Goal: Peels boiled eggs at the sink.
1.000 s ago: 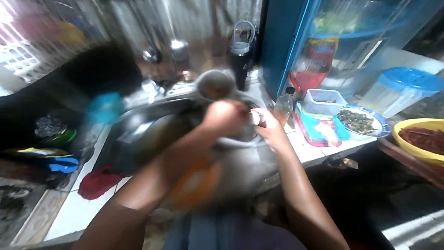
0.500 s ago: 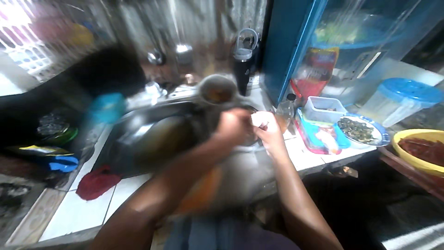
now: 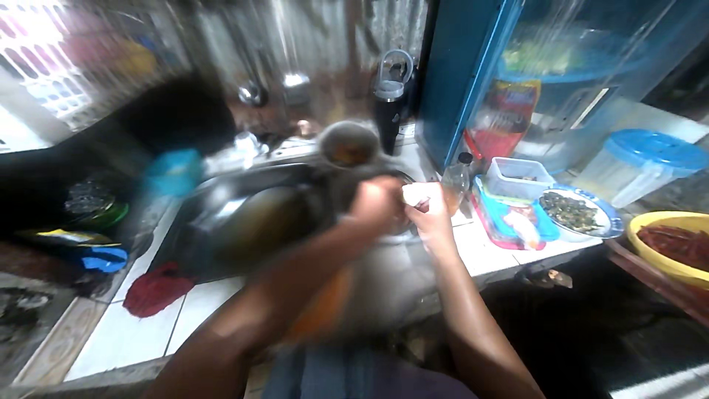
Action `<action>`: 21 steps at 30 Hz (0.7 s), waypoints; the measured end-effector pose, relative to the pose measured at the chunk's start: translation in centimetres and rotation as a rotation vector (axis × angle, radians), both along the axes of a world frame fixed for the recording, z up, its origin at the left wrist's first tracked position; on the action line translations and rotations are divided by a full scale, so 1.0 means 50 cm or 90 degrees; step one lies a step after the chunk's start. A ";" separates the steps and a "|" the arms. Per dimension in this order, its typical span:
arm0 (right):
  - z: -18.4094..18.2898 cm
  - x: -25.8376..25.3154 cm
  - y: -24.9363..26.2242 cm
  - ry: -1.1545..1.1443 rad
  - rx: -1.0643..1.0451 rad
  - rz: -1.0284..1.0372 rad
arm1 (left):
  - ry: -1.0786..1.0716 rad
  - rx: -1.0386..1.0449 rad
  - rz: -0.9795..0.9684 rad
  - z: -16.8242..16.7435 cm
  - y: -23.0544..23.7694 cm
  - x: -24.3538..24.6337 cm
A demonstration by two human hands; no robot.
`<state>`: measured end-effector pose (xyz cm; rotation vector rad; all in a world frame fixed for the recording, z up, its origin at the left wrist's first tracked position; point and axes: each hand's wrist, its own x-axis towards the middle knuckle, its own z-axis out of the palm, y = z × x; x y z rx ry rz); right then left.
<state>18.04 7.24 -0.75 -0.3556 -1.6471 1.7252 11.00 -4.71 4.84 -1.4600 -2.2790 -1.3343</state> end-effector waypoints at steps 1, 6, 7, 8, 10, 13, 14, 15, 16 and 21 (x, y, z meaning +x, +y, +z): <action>-0.001 0.000 -0.001 0.002 -0.002 0.001 | 0.006 -0.002 0.002 0.000 0.000 0.001; -0.009 -0.005 -0.007 0.042 -0.042 0.035 | 0.018 0.013 0.054 0.002 0.005 0.003; -0.010 -0.005 -0.007 0.052 -0.056 0.047 | 0.010 0.012 0.062 0.003 0.006 0.001; -0.014 -0.006 -0.006 0.068 -0.077 0.062 | -0.013 0.003 0.066 0.006 0.006 -0.003; -0.022 -0.011 -0.001 0.105 -0.133 0.102 | -0.060 -0.014 0.079 0.011 0.005 -0.019; -0.028 -0.009 0.016 0.117 -0.193 0.168 | -0.101 -0.214 0.086 0.015 -0.002 -0.059; -0.030 -0.009 0.022 0.108 -0.206 0.184 | -0.111 -0.341 0.071 0.018 -0.002 -0.073; -0.032 -0.008 0.028 0.097 -0.215 0.203 | -0.119 -0.444 0.053 0.019 -0.001 -0.083; -0.034 -0.009 0.033 0.087 -0.219 0.217 | -0.119 -0.498 0.042 0.020 0.000 -0.087; -0.030 -0.012 0.034 0.016 -0.111 0.183 | 0.007 -0.198 -0.033 0.029 -0.005 -0.077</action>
